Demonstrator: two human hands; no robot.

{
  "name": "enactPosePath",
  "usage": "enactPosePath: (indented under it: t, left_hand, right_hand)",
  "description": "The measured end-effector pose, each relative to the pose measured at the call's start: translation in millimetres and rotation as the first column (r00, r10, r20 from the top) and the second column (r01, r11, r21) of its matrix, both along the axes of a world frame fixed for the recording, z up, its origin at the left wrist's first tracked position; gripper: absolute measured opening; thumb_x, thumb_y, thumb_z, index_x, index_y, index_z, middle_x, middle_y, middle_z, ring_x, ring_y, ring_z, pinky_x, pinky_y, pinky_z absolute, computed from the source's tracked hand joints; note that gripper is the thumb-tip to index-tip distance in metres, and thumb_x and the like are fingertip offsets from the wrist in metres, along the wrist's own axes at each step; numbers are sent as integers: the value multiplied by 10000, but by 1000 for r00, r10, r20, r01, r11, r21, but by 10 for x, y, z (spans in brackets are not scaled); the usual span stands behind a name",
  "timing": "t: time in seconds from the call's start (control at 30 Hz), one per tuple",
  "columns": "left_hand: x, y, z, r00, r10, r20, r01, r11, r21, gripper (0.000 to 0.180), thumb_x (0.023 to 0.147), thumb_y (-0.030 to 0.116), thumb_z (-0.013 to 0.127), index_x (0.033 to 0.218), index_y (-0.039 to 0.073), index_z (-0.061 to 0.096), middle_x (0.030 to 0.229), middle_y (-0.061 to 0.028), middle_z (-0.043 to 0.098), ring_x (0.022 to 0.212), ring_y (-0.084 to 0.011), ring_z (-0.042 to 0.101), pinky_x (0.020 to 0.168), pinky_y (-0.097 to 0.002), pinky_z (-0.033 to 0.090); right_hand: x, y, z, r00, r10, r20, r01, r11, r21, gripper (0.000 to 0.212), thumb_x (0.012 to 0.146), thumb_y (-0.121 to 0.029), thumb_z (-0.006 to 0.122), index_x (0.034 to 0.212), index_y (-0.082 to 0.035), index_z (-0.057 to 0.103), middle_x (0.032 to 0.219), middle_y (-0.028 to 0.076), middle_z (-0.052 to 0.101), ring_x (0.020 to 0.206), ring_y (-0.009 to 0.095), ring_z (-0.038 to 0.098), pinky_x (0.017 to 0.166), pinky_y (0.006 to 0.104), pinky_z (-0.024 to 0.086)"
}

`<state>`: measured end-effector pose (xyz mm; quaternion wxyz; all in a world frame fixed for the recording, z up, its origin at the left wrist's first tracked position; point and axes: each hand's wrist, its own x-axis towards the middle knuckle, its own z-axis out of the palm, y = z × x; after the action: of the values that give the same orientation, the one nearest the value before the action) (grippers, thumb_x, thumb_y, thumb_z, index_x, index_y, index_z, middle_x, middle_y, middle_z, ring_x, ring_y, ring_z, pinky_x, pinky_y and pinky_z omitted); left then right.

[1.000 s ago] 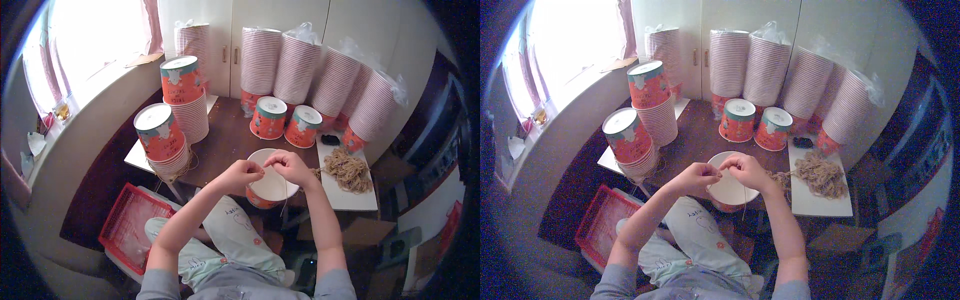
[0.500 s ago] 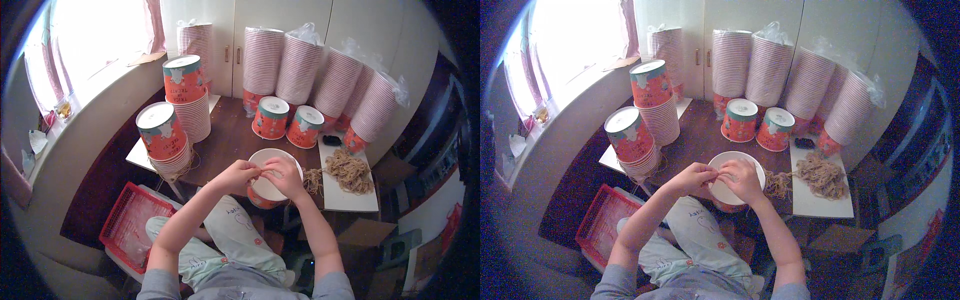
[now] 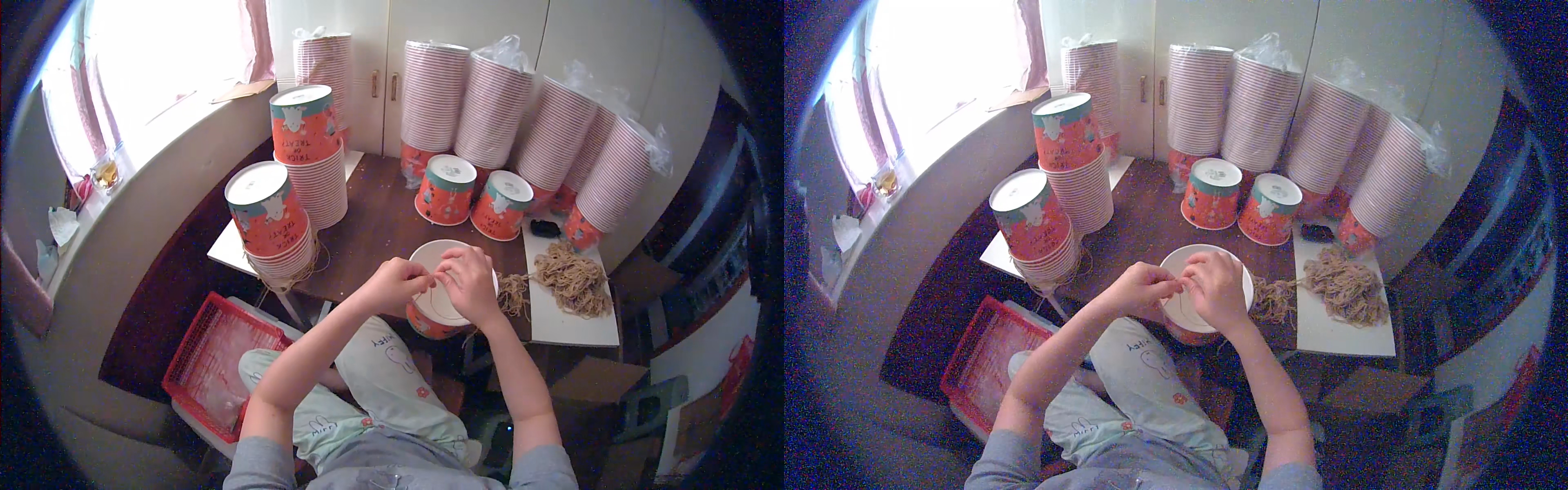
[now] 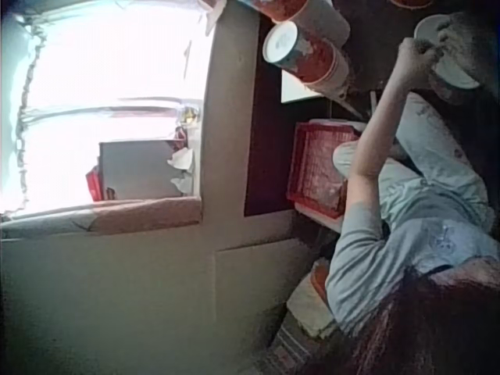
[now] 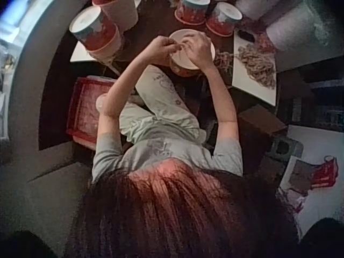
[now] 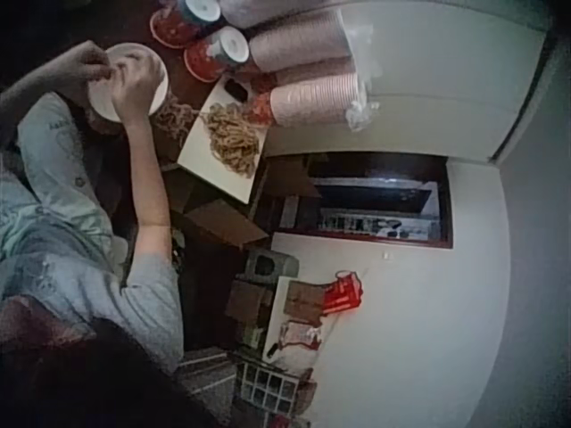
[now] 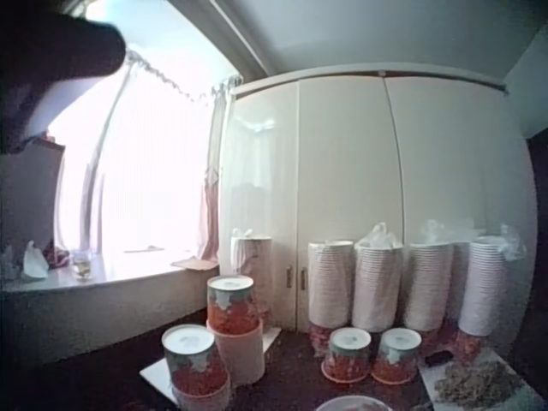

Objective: Assembling paper buckets by threading string handles through pre-drilled holes.

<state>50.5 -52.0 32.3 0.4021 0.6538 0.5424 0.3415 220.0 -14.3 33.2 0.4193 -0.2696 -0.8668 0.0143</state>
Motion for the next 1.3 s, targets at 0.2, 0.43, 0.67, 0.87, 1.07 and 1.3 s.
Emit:
enactPosePath:
  t: [0.2, 0.43, 0.67, 0.87, 1.07, 1.3]
  left_hand:
    - [-47, 54, -158, 987, -26, 159, 17, 998, 59, 233, 775, 185, 510, 778, -14, 631, 661, -73, 608, 622, -131, 574, 633, -279, 467]
    - [-32, 0, -99, 989, -57, 134, 55, 998, 18, 276, 795, 237, 573, 664, -6, 563, 630, -20, 559, 573, -79, 514, 507, -252, 431]
    - [-8, -17, -43, 992, 15, -122, -1, 993, 118, 293, 819, 270, 530, 719, 2, 594, 622, -62, 561, 576, -85, 528, 512, -264, 431]
    - [-49, -4, -80, 986, -116, 122, 117, 993, -1, 232, 839, 199, 473, 833, 19, 620, 599, -14, 527, 538, -77, 486, 513, -235, 417]
    - [-98, -23, -25, 946, -97, 308, 139, 983, -116, 195, 826, 164, 476, 834, 9, 594, 652, -25, 562, 568, -84, 505, 507, -225, 400]
    - [-99, -63, 11, 857, 95, 507, 97, 935, -340, 183, 833, 168, 497, 813, 13, 591, 663, -14, 558, 570, -72, 498, 484, -205, 382]
  right_hand:
    - [27, -39, -1, 999, -45, 22, 46, 998, -45, 103, 678, -153, 659, 731, -108, 583, 909, 21, 533, 893, 212, 479, 768, 357, 338]
    - [-14, -100, 10, 996, -83, 35, 84, 996, -24, 95, 682, -150, 651, 727, -105, 580, 911, 21, 533, 909, 217, 476, 790, 360, 325]
    - [-27, -65, 59, 996, -63, 67, 66, 997, -44, 89, 691, -156, 641, 732, -102, 583, 889, 13, 543, 911, 214, 478, 787, 362, 327]
    - [33, -33, 11, 992, -87, 94, 96, 991, -91, 93, 696, -167, 641, 726, -97, 588, 883, 10, 548, 910, 207, 481, 774, 359, 330]
    - [56, -110, 17, 992, -94, 86, 103, 990, -101, 97, 690, -162, 647, 722, -97, 581, 872, 15, 543, 898, 210, 485, 774, 359, 330]
    - [39, -244, -6, 985, -166, 48, 168, 984, -53, 84, 683, -159, 632, 721, -108, 577, 884, 16, 529, 904, 201, 479, 786, 379, 315]
